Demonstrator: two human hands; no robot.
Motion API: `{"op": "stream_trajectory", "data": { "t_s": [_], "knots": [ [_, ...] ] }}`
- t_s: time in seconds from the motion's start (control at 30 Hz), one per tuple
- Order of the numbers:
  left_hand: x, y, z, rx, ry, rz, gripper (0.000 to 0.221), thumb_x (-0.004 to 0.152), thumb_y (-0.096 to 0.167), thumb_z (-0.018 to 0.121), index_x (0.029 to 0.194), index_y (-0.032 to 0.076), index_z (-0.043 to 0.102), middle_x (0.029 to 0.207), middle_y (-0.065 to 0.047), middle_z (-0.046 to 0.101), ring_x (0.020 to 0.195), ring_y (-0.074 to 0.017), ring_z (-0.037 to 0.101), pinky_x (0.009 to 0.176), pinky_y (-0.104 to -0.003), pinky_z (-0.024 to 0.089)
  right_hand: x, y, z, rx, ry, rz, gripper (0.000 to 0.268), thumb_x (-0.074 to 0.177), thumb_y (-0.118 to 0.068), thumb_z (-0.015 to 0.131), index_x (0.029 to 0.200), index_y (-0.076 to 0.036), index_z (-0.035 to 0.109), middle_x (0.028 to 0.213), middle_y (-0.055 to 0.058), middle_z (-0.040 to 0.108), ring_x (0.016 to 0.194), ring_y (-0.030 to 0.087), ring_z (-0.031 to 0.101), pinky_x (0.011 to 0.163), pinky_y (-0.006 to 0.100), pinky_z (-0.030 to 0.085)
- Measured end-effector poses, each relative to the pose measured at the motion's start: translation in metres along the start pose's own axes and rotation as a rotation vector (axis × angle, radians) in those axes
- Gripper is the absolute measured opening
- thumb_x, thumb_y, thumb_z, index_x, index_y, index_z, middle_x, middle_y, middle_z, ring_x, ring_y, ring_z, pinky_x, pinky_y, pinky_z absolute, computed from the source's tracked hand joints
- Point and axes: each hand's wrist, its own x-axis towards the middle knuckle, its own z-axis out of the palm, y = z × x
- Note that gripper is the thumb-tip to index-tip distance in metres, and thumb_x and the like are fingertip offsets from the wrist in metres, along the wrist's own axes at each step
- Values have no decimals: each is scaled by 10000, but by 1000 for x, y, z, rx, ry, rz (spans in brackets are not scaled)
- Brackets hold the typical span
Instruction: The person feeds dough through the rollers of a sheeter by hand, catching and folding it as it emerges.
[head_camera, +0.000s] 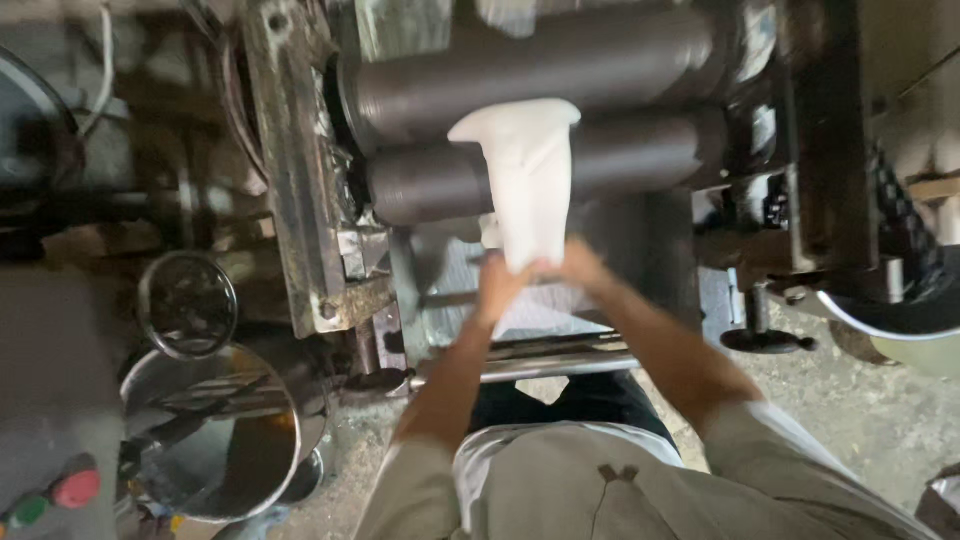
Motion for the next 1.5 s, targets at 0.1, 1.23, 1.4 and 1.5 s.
{"op": "stream_trajectory", "data": {
  "t_s": [0.1,1.23,1.4,1.5],
  "knots": [
    [-114,19,17,-446,-91,-7,447,973,346,680,1319,63,659,1227,-195,725,1096,-284,683,947,-387,535,-133,-47,15,396,149,-115,436,883,-256,745,1216,23,705,1151,199,775,1040,260,728,927,406,581],
    [-31,142,-90,-297,314,333,662,944,342,727,1435,-34,489,1348,-235,629,1274,-324,605,1087,-408,467,-85,-138,-81,845,330,-422,613,1016,-175,671,1524,66,426,1491,217,469,1341,272,514,1122,393,452],
    [-84,99,-78,-146,429,169,956,896,370,809,1552,-78,277,1605,-300,317,1515,-402,312,1240,-464,257,-128,-101,-62,704,449,-92,878,926,-162,745,1615,1,226,1687,199,187,1541,255,180,1228,421,244],
    [-67,69,-79,-75,237,217,1104,846,347,878,1537,-105,144,1606,-338,171,1504,-439,179,1203,-492,201,-108,-86,-56,655,272,-191,1059,851,-93,826,1573,-3,57,1662,184,81,1524,226,121,1223,431,246]
  ]
}}
